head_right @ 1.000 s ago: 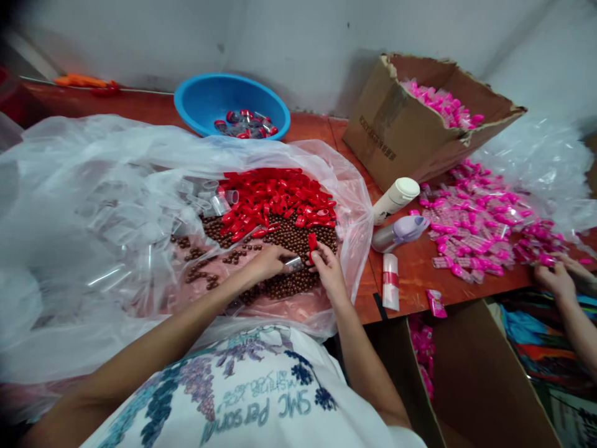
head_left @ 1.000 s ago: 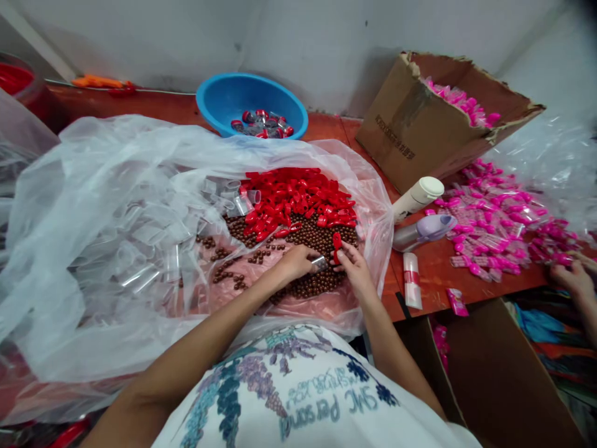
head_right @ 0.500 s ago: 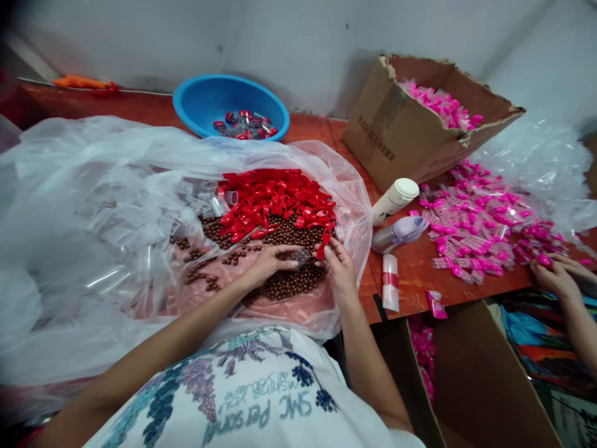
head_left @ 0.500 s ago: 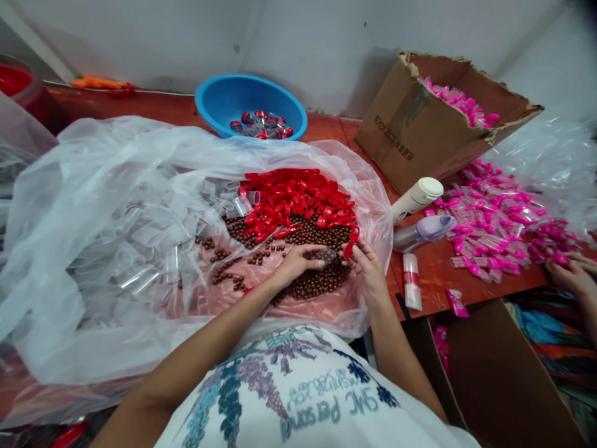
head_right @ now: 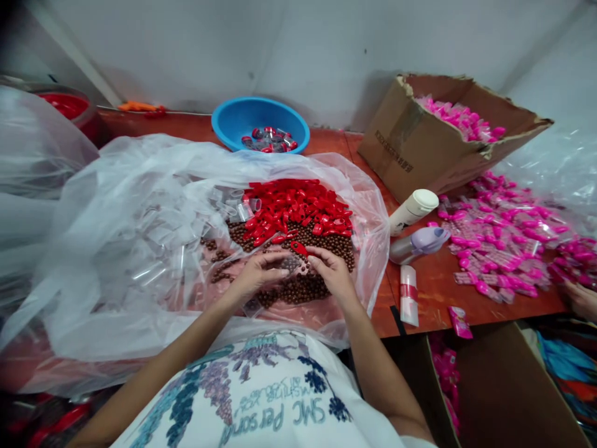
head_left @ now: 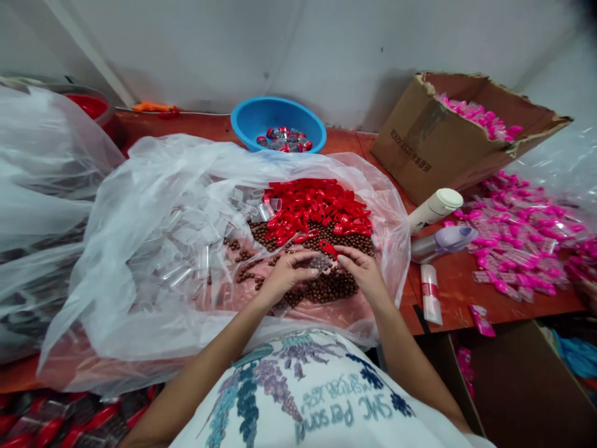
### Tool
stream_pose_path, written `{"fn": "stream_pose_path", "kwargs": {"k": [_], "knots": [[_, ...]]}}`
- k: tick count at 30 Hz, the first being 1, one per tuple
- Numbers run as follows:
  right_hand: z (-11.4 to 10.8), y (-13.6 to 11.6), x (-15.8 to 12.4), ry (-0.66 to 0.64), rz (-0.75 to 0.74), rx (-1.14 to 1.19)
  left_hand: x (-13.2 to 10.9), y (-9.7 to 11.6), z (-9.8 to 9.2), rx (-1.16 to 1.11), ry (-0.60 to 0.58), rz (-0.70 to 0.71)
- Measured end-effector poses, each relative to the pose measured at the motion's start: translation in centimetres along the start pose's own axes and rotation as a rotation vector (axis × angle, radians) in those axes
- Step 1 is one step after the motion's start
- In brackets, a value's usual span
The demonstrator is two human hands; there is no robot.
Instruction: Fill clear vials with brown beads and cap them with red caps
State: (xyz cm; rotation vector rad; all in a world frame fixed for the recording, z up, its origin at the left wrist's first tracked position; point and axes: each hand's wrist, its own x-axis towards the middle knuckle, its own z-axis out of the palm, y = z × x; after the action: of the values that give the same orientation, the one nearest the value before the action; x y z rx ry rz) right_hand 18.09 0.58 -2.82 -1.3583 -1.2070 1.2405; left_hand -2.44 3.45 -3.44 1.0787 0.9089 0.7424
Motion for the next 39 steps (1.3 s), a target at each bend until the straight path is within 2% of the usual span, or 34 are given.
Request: {"fn": "stream_pose_path", "kwargs": {"k": [4,8,12,18,24,27,31,33,36,39], "knots": [[0.7,-0.3,0.1,-0.051,-0.111,-0.058,-1.0,0.2,0.1,-0.054,0.006,-0.053],[0.8,-0.3,0.1,-0.049,-0.04,-0.006,-1.4,0.0,-0.2,-0.088,0.073,-0.073],[0.6,-0.4,0.0,-0.096,-0.005,-0.076,-1.5,0.0,-0.6,-0.054,0.092,-0.018],[1.6,-1.1,-0.2,-0.107,-0.142,-0.261,-1.6,0.4,-0.5,0.02,0.103,0.061],[2.0,-1.0,0.2,-0.003,-0.06,-0.076,-1.5,0.4,-0.7,0.072,0.125,0.132],[1.7,-1.0,0.2,-0.096,0.008,-0.026,-1.6,0.4,-0.8,0.077,0.114,0.131],[1.4,-0.9,-0.1,-0.217,0.046,-0.088,-1.7,0.5,-0.8,0.073,0.122,0.093],[1.4,-1.0,-0.2,-0.238,0.012,-0.152,-1.8,0.4,-0.7,0.056,0.12,0.078],[1.8,-1.2,-0.3,-0.221,-0.155,-0.279,-2.0,0.2,-0.4,-0.045,0.121,0.034],[2.8,-1.0,-0.6,-0.099,-0.303,-0.333,-2.1,-0.3,0.1,-0.217,0.131,-0.06]]}}
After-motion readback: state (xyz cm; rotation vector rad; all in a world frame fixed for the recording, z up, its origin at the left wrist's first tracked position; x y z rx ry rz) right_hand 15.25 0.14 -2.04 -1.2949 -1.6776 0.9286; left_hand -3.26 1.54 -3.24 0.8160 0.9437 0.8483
